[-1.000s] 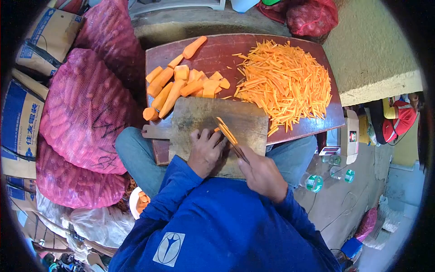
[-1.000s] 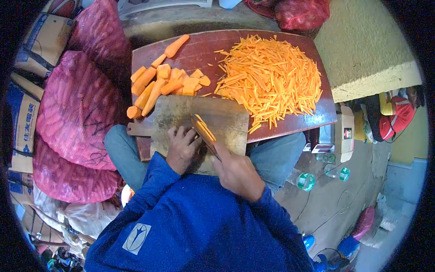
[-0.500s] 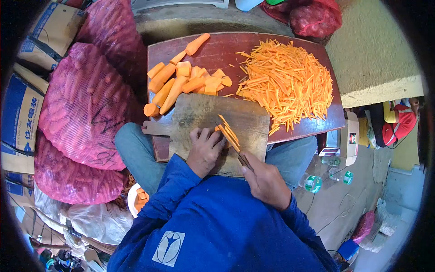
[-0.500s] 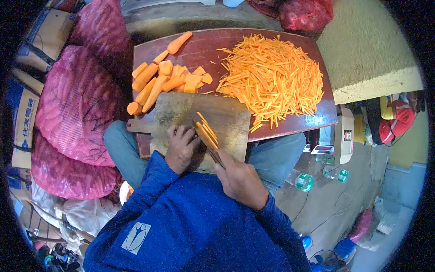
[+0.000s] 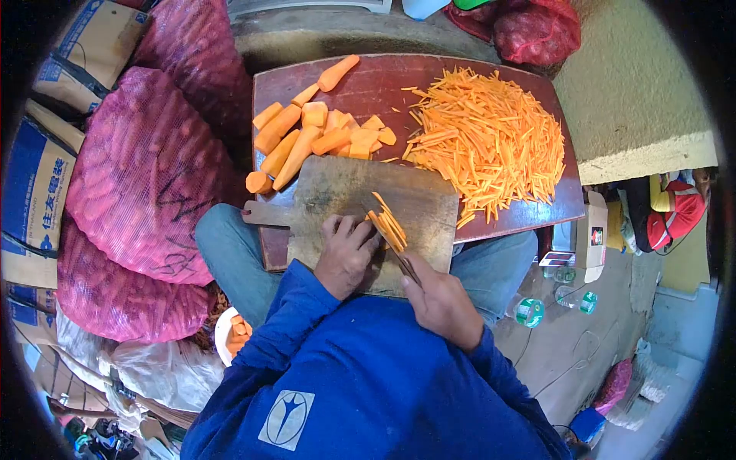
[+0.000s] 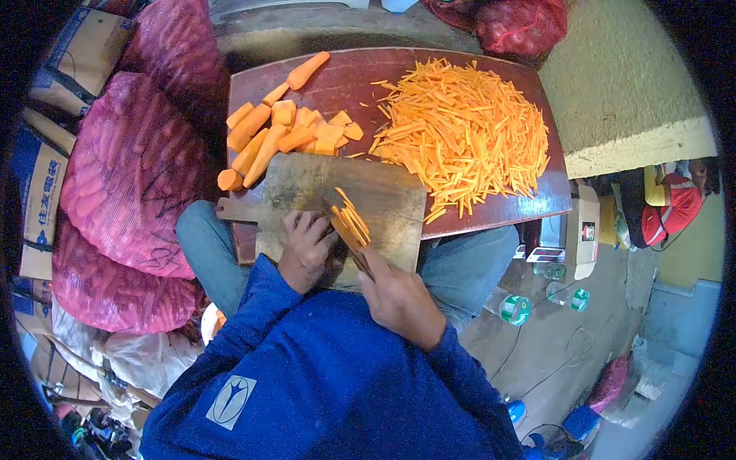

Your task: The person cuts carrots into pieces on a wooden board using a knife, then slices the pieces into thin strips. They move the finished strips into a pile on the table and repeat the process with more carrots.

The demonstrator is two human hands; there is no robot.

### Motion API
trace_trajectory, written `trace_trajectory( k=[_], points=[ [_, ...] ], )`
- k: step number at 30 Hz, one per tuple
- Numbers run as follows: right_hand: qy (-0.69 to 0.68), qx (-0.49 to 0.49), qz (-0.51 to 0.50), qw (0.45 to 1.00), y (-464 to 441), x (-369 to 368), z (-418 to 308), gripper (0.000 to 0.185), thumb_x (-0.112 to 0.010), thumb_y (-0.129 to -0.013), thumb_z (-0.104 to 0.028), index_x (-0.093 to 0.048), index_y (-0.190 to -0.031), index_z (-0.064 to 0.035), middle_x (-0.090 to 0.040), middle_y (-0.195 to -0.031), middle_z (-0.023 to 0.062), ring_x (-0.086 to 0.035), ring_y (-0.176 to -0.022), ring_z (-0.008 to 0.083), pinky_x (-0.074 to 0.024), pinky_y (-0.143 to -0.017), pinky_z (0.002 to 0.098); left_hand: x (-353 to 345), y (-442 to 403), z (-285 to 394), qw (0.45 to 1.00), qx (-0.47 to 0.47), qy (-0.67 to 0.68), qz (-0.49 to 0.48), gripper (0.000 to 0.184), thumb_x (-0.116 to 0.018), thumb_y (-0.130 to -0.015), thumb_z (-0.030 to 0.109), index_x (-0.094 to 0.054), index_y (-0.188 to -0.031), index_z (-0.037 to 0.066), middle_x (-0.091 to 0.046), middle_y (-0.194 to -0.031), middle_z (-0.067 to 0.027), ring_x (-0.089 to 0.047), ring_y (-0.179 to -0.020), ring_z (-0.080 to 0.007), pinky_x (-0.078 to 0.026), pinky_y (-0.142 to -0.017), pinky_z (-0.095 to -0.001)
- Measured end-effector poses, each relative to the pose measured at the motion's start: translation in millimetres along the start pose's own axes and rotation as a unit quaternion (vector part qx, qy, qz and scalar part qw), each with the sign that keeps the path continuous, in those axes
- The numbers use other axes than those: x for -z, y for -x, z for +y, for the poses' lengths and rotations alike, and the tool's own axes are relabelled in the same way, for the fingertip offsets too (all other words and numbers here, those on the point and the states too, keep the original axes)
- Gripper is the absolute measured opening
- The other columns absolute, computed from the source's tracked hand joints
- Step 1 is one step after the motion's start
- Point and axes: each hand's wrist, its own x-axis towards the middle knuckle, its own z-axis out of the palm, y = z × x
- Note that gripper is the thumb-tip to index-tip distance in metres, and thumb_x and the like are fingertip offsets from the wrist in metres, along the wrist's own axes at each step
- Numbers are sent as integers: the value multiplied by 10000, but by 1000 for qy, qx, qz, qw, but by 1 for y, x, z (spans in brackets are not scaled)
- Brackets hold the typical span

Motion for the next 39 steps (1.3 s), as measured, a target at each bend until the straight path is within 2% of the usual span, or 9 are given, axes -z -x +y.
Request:
trace_trajectory(
  k=[3, 9, 11, 14, 18, 20, 30, 35, 39],
  points=[
    [35, -35, -28, 998, -17, -7, 0, 341, -600, -1074, -182, -521, -1359, -13, -729, -998, 327, -706, -877, 559, -558, -740, 644, -2, 5, -2, 999, 3, -28, -22, 403, -676, -843, 158, -742, -1208, -1, -673, -1219, -125, -600, -1186, -332, -378, -1059, -534],
    [-12, 26, -8, 1000, -1, 2, -3, 372, -571, -1091, -223, -483, -1380, -6, -723, -980, 343, -699, -887, 572, -549, -760, 658, -4, 6, -3, 1000, 7, 6, 7, 379, -696, -830, 167, -750, -1169, 7, -671, -1195, -121, -602, -1168, -334, -381, -1052, -543],
    [4, -8, -1, 1000, -1, -5, 0, 344, -614, -1062, -154, -558, -1372, -16, -712, -992, 333, -708, -912, 544, -558, -759, 597, -3, 6, -4, 1000, 4, -8, 7, 386, -711, -812, 162, -748, -1164, 9, -669, -1182, -123, -605, -1158, -337, -387, -1045, -545],
    [18, 4, -20, 1000, -19, -12, 2, 389, -590, -1082, -204, -495, -1405, -11, -726, -985, 335, -710, -888, 559, -560, -766, 641, -4, 4, -4, 1000, -3, -18, 15, 408, -738, -775, 150, -745, -1158, 9, -664, -1157, -128, -609, -1145, -344, -397, -1036, -549],
    [36, -3, -34, 999, -14, -2, -3, 397, -595, -1077, -198, -486, -1415, -21, -727, -989, 335, -706, -895, 564, -562, -771, 637, -8, 9, -7, 1000, 2, 6, 21, 439, -758, -737, 143, -741, -1153, 4, -653, -1126, -128, -608, -1144, -351, -403, -1041, -555],
    [-21, 10, -12, 1000, 2, 3, -6, 384, -587, -1081, -209, -477, -1399, -23, -728, -1015, 340, -695, -915, 577, -555, -785, 645, -5, 6, -6, 1000, 4, 7, 27, 444, -760, -734, 145, -738, -1154, 4, -650, -1125, -126, -607, -1145, -352, -402, -1045, -556],
    [-3, -10, -31, 999, -9, -3, -2, 392, -601, -1073, -190, -497, -1406, -12, -725, -997, 351, -705, -911, 568, -557, -781, 645, -5, 7, -8, 999, -5, 10, 30, 482, -793, -677, 136, -723, -1137, 11, -633, -1081, -122, -603, -1131, -357, -409, -1036, -563],
    [1, 23, 6, 1000, -11, -18, 8, 374, -600, -1076, -190, -508, -1398, -25, -723, -973, 349, -703, -899, 572, -556, -771, 642, -7, 3, -7, 999, -6, 10, 46, 479, -804, -669, 135, -719, -1127, 22, -620, -1053, -120, -601, -1098, -351, -410, -1028, -563],
    [14, -28, -40, 999, -22, -8, -4, 372, -596, -1073, -169, -508, -1407, -31, -721, -989, 349, -704, -910, 571, -558, -769, 638, -5, 7, -9, 999, -4, 15, 38, 451, -800, -690, 123, -725, -1122, 21, -626, -1053, -122, -602, -1101, -350, -409, -1026, -565]
  ],
)
